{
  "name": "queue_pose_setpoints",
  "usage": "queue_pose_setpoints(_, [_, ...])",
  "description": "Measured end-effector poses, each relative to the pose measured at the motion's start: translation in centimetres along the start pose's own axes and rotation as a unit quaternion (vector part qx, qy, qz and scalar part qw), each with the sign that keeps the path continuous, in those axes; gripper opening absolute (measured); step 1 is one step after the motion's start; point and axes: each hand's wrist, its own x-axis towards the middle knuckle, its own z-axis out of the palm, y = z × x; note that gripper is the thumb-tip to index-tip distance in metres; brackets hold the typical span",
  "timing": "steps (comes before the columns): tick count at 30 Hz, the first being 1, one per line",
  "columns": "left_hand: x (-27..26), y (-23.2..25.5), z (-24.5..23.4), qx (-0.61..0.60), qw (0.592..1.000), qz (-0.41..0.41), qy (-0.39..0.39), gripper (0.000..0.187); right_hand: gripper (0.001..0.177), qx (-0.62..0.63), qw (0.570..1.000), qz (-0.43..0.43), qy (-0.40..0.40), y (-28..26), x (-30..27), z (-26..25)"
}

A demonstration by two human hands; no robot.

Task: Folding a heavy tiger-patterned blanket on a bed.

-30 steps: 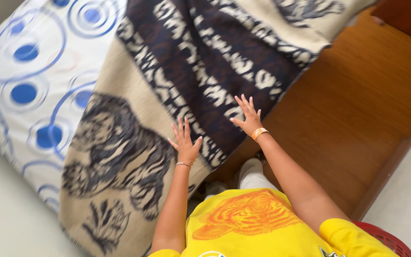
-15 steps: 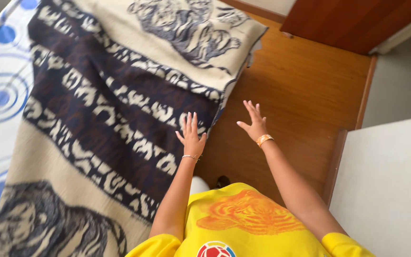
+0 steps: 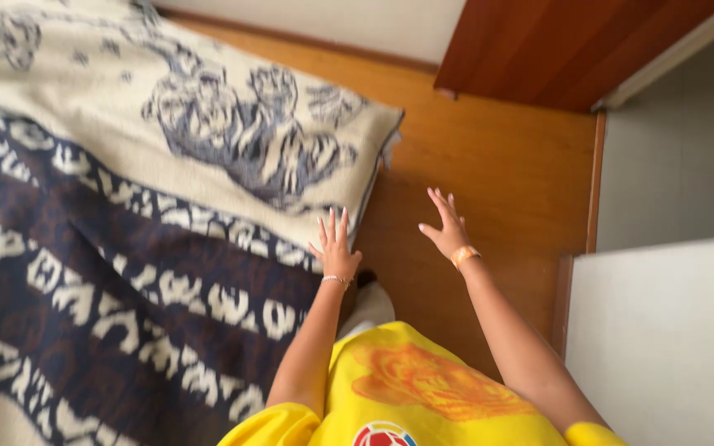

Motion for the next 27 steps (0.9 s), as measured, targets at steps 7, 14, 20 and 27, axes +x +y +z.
queue_pose_setpoints(7, [12.3,5.6,1.2,0.024,1.000,0.004,0.015,0.122,0.087,-0.005,1.000,-0.008,-0.001,3.0,11.6,-4.5])
queue_pose_setpoints(14, [23.0,9.2,5.6,0.036,0.998,-0.052,0.008,0.120,0.087,0.052,0.998,-0.025,-0.037,6.8,24.9,-9.5])
queue_pose_setpoints(20, [32.4,14.6,8.4,0.023,0.987,-0.135,0.085,0.115,0.087,-0.048,0.990,-0.051,-0.123,5.5,37.4,-16.3])
queue_pose_setpoints(27, [41.0,18.9,9.2,-0.005,0.961,-0.231,0.152,0.111,0.087,-0.087,0.970,-0.136,-0.181,4.9,52.0,-19.1])
